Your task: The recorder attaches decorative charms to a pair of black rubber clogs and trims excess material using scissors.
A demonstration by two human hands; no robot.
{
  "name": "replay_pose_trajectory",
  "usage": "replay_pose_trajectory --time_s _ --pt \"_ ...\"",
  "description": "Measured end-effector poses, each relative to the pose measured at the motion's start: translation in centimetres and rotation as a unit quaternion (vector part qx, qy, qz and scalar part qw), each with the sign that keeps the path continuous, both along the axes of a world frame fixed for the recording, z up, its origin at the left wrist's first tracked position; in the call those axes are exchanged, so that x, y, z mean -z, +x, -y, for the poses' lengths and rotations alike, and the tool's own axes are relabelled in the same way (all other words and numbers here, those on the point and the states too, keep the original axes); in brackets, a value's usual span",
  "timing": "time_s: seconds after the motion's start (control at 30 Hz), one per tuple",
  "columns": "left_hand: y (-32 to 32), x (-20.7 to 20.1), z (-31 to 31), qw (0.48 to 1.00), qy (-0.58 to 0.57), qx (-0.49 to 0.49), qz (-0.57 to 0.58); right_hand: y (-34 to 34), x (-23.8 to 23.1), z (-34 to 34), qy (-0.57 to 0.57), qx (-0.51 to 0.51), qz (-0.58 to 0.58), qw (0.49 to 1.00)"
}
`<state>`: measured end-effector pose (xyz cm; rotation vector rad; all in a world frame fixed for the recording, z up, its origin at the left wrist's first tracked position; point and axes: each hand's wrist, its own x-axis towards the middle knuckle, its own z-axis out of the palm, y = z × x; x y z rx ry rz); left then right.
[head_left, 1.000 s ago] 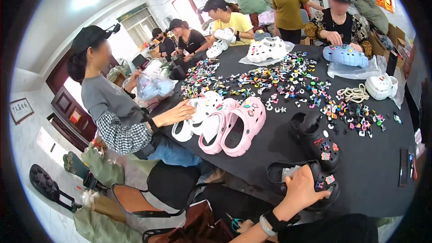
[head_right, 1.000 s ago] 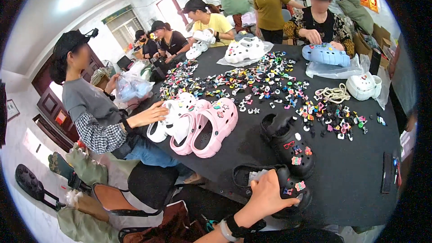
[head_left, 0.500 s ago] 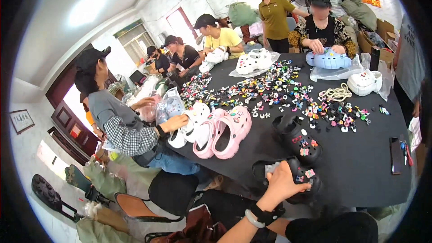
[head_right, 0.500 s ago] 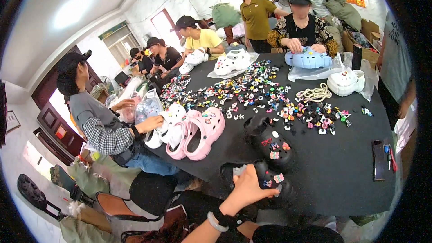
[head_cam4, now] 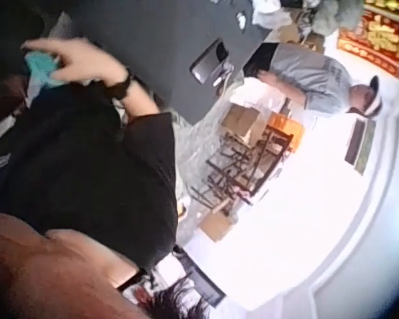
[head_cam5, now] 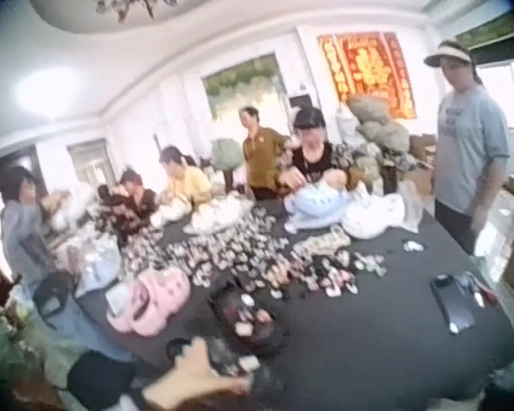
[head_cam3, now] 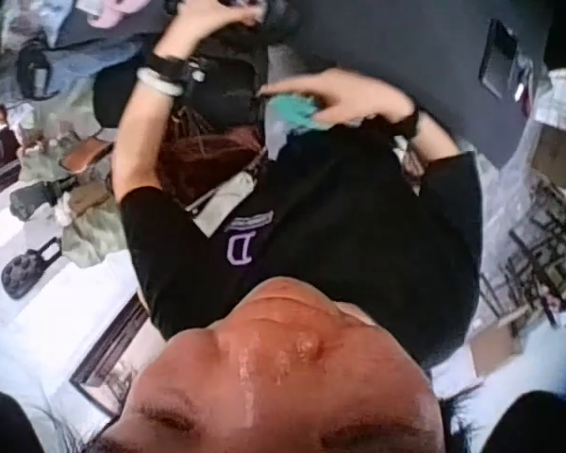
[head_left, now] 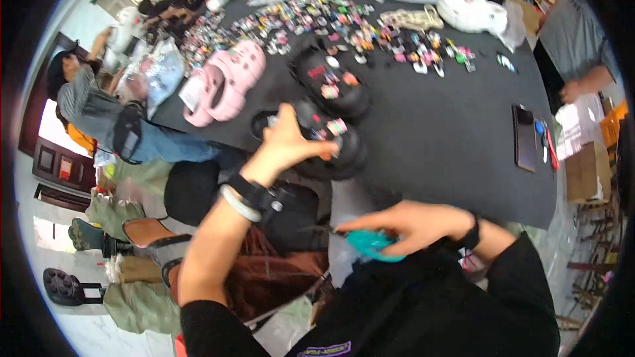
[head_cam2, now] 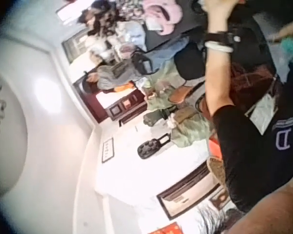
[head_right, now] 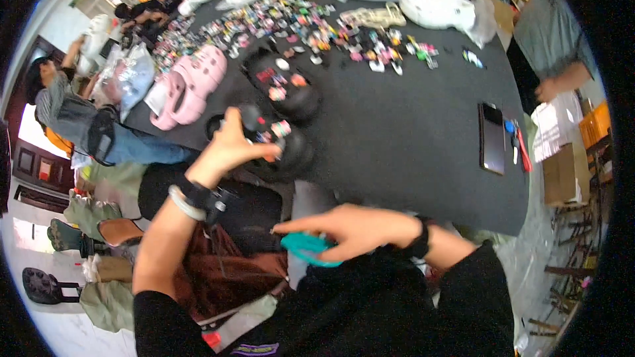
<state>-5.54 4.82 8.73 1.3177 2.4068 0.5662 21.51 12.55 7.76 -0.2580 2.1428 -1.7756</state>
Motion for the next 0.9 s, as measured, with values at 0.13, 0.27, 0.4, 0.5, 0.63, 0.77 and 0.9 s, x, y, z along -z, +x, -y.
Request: replay_pose_trajectory --time_s 0.13,0.27,0.4,0.5,0.63,0.77,0.9 --pt "-0.8 0.9 -0.4 0.998 0.023 0.010 0.051 5.4 -3.0 -4.1 0.276 0.270 -0.195 0.902" --pt "1.4 -0.7 -1.0 0.972 0.036 0.011 0.231 5.2 -3.0 -4.9 0.497 0.284 -0.218 0.790" --pt "0.4 -0.2 -1.1 0.985 0.003 0.014 0.173 2.7 -1.3 -4.4 0.519 0.243 -0.269 0.774" --pt "0.1 -0.2 -1.1 0.985 -0.022 0.009 0.172 1.8 -0.6 -4.6 0.544 0.244 -0.273 0.755" --pt "-0.6 0.1 -0.9 0.986 -0.030 0.009 0.162 1.4 -1.0 -4.6 0.574 0.243 -0.286 0.728" --pt "-0.4 0.1 -0.9 0.987 0.004 0.024 0.156 0.9 -1.3 -4.6 0.596 0.233 -0.278 0.716" --pt "0.1 -0.1 -1.0 0.989 0.005 0.025 0.148 1.1 -2.1 -4.4 0.607 0.219 -0.270 0.715"
